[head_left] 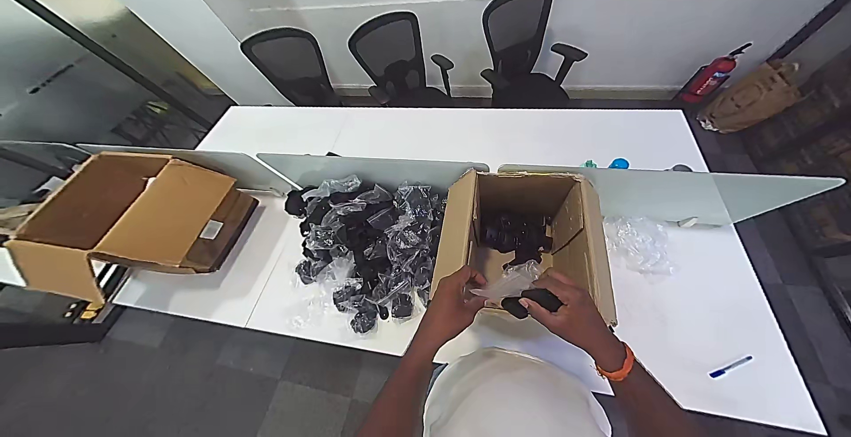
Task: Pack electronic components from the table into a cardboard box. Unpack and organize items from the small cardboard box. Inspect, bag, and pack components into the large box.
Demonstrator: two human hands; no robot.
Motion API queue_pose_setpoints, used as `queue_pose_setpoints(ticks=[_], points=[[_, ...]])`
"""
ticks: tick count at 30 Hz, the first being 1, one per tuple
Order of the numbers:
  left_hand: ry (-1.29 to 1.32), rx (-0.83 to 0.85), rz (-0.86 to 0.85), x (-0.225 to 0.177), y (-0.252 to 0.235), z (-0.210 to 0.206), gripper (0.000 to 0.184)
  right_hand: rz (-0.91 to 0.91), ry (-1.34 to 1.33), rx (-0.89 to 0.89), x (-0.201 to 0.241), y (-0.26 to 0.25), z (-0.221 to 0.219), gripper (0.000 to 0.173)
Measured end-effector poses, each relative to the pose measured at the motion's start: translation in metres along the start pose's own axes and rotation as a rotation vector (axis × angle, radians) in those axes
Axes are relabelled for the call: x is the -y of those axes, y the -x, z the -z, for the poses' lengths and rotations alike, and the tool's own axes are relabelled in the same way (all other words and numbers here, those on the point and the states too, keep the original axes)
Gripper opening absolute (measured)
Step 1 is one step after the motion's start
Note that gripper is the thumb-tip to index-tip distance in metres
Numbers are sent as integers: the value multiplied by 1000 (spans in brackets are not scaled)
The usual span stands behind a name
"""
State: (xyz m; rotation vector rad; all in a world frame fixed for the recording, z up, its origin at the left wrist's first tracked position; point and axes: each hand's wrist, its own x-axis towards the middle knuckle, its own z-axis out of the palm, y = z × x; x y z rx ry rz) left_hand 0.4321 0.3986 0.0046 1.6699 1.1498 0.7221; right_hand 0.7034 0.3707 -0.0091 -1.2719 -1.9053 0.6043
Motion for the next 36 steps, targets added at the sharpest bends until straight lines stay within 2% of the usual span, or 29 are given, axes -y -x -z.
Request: queue_pose_setpoints(ticks=[8, 13, 22, 27, 29, 36], points=[[86, -91, -43, 2, -2, -8, 11, 3, -12, -1, -3, 3, -3, 33], [82, -108, -49, 1, -2, -10, 10, 6, -9, 0, -1, 5, -4, 32], [-7, -131, 38, 0, -1, -13, 8, 19, 23, 6, 4, 6, -9, 33], [35, -49, 20, -3, -1, -8, 25, 27, 39, 11, 0, 7, -9, 34], [70, -50, 13, -5, -1, -8, 26, 24, 45, 14, 1, 7, -9, 34], [109, -100, -30, -6, -2, -15, 11, 26, 59, 10, 4, 9, -10, 34]])
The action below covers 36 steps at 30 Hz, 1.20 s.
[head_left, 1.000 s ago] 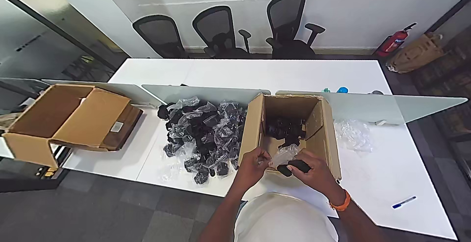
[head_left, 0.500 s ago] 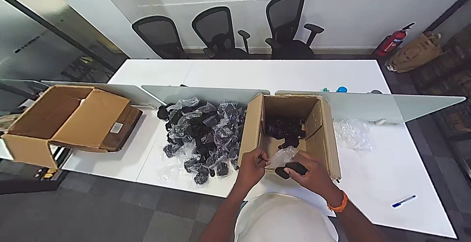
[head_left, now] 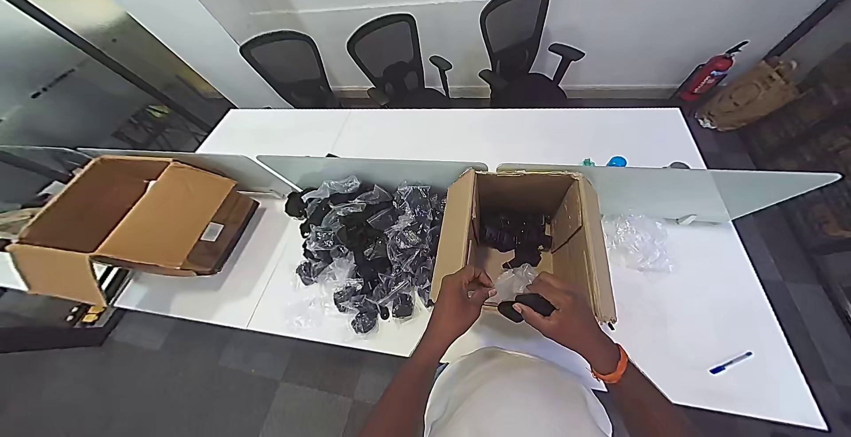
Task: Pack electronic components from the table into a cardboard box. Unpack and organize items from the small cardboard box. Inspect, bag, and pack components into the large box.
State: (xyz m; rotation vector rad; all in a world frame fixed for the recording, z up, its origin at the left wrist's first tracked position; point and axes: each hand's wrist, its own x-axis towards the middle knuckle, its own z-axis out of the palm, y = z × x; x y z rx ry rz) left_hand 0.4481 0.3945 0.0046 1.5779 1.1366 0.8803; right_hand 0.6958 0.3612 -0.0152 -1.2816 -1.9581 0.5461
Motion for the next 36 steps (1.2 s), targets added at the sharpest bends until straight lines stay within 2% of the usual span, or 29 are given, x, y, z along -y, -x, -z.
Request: queue_pose_setpoints(ticks=[10, 13, 18, 27, 32, 36], points=[[-109, -47, -8, 6, 0, -9, 12, 19, 20, 24, 4, 1, -5, 35], [-100, 15, 39, 2, 1, -6, 11, 18, 37, 33, 2, 2, -5, 36], [9, 104, 42, 1, -1, 3, 30, 34, 87, 28, -4, 1, -5, 37], [128, -12, -66, 8, -11, -13, 13, 114, 12, -110, -28, 5, -32, 34], [-93, -52, -104, 23, -18, -27, 8, 85, -42, -152, -44, 4, -51, 32], [-121, -71, -91, 30, -20, -32, 8, 60, -21, -150, -55, 2, -58, 34]])
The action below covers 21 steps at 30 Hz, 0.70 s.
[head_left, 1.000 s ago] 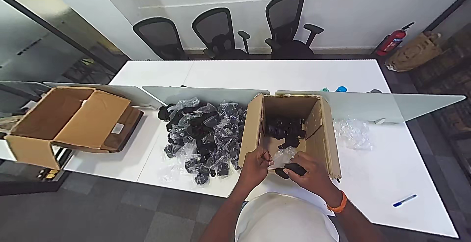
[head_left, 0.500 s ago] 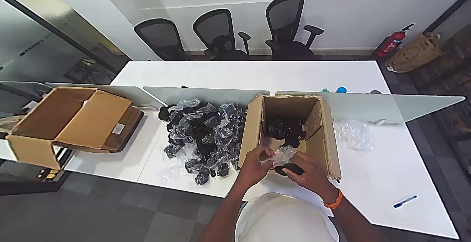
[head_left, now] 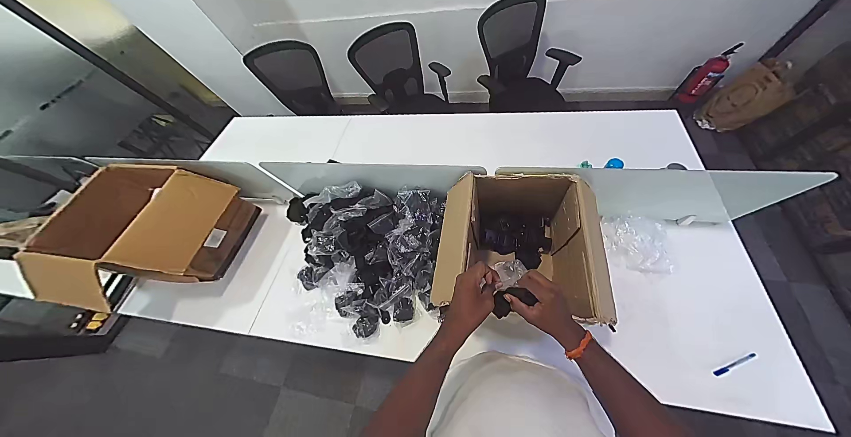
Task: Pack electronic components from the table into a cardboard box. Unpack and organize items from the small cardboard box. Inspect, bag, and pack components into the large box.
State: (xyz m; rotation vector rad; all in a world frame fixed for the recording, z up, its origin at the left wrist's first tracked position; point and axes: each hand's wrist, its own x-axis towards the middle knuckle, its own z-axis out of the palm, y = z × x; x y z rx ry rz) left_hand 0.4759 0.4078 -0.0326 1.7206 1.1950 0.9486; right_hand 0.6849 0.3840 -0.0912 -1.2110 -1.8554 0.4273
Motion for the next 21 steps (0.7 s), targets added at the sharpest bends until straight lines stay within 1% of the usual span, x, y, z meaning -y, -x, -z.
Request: queue_pose_setpoints(ticks=[2, 6, 8, 13, 17, 19, 21], points=[[18, 32, 19, -1, -1, 3, 9, 2, 20, 11, -3, 1, -1, 34], [75, 115, 9, 0, -3, 5, 19, 10, 56, 40, -9, 1, -1, 32], [76, 125, -4, 0, -4, 3, 16, 8, 71, 48, -10, 2, -2, 31], [22, 70, -31, 10, -6, -7, 4, 6, 93, 48, -13, 4, -3, 35], [-12, 16, -39, 12, -8, -11, 7, 9, 95, 77, -13, 6, -3, 35], [-34, 23, -34, 12, -7, -12, 8, 22, 98, 87, -13, 8, -3, 35], [-62, 27, -65, 14, -6, -13, 7, 30, 103, 87, -14, 7, -4, 36]])
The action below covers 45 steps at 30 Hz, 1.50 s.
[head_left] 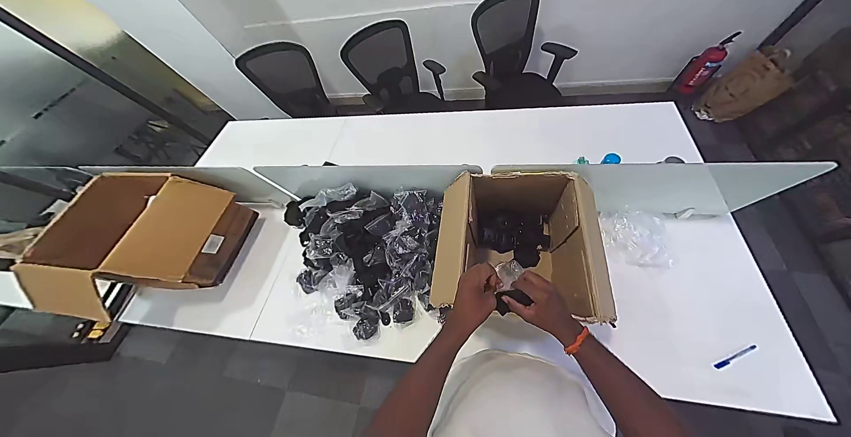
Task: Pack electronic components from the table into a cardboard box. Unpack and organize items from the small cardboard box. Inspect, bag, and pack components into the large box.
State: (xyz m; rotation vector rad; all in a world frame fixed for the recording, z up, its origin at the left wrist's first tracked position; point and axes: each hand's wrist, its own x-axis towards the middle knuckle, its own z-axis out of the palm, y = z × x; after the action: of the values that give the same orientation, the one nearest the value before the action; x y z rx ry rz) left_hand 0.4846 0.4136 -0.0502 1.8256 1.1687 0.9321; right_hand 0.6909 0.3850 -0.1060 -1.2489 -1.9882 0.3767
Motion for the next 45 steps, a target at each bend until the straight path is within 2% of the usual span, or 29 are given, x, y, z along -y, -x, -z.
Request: queue_pose_setpoints(ticks=[3, 8, 16, 19, 21, 24, 26, 30, 33, 36, 45], points=[[-46, -6, -64, 3, 3, -4, 6, 0, 5, 0, -1, 0, 0, 36], [14, 16, -11, -1, 1, 3, 2, -48, -22, 8, -1, -1, 0, 37], [141, -73, -81, -8, 1, 16, 6, -169, -94, 86, 2, -5, 3, 38], [172, -113, -147, -13, 2, 17, 5, -230, -253, 0, 6, -4, 11, 31], [191, -166, -215, -16, 0, 19, 17, -327, -434, -91, 12, -4, 26, 25], [210, -209, -238, -14, -4, 16, 29, -502, -716, -312, 12, -1, 59, 14], [236, -195, -185, -14, -5, 3, 30, -644, -938, -488, 3, 5, 83, 17], [149, -42, -82, -5, 2, -40, 32, -842, -1140, -747, -33, 25, 127, 32], [69, 30, -68, 11, 6, -71, 30, -923, -1121, -898, -77, 43, 149, 34], [-51, 67, -56, 26, 9, -85, 30, -992, -1053, -1000, -123, 54, 160, 33], [-219, 98, 54, 25, 7, -89, 32, -1113, -1109, -1019, -234, 16, 181, 30]])
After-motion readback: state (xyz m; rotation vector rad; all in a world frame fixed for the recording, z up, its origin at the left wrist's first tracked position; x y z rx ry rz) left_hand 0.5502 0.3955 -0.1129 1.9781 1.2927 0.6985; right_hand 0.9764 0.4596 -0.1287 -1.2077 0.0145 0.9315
